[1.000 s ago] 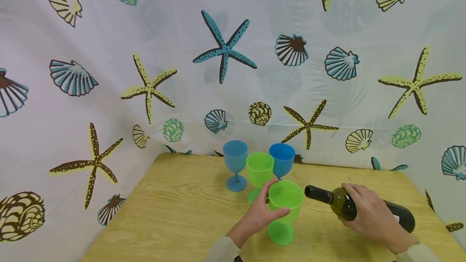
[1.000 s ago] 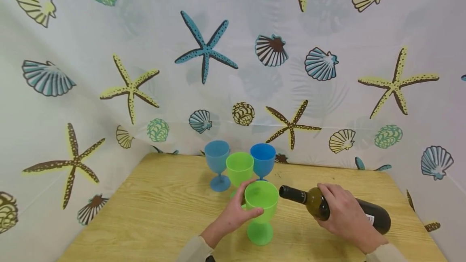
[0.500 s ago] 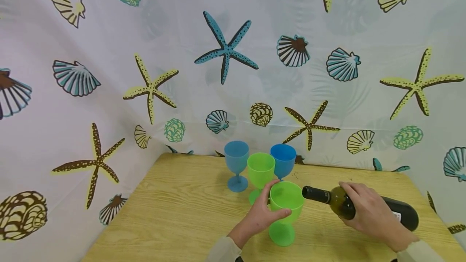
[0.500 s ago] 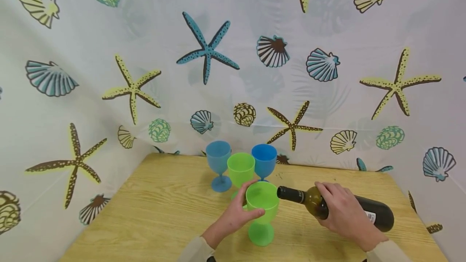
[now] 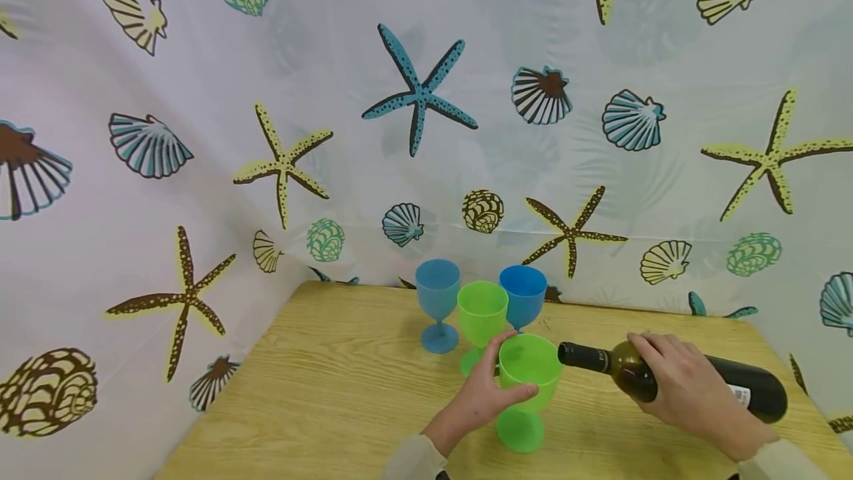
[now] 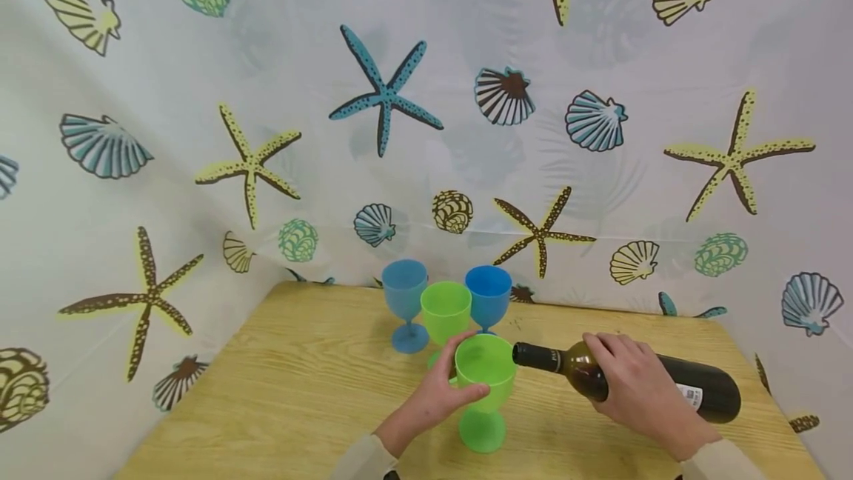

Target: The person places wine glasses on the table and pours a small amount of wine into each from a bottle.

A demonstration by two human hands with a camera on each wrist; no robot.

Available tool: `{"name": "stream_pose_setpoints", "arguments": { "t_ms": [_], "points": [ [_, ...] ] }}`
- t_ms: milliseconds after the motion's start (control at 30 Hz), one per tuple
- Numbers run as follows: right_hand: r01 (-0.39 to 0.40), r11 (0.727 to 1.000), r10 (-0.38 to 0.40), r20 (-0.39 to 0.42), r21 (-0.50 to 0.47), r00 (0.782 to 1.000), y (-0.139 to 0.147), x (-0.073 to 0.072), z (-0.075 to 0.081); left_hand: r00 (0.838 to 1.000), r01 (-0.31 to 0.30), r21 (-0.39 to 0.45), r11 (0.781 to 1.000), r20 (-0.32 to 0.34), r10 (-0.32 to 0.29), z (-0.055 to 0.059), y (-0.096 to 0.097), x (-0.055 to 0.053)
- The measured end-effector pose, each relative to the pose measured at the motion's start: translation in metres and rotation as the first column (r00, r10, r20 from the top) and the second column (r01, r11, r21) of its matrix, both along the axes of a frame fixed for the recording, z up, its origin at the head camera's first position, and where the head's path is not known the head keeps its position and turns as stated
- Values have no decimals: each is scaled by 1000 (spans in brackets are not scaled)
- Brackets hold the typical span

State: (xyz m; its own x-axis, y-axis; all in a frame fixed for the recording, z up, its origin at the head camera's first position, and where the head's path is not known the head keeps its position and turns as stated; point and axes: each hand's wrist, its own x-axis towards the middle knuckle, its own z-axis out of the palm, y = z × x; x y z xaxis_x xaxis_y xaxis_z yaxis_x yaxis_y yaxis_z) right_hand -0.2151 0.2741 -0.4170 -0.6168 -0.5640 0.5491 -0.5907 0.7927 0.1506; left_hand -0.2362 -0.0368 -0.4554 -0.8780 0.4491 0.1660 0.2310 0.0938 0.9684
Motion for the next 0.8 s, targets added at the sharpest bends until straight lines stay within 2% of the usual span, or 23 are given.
{"name": "stream_pose_setpoints", "arguments": {
  "t_ms": [467,800],
  "points": [
    [-23,999,23,7,35,1000,-2,-1,5,1000,11,0,1000,0,-11,-1,0,1],
    [-40,994,45,-44,104,998,-1,-4,11,1000,20,0,1000,-5,-20,-1,0,-1]
  ]
}}
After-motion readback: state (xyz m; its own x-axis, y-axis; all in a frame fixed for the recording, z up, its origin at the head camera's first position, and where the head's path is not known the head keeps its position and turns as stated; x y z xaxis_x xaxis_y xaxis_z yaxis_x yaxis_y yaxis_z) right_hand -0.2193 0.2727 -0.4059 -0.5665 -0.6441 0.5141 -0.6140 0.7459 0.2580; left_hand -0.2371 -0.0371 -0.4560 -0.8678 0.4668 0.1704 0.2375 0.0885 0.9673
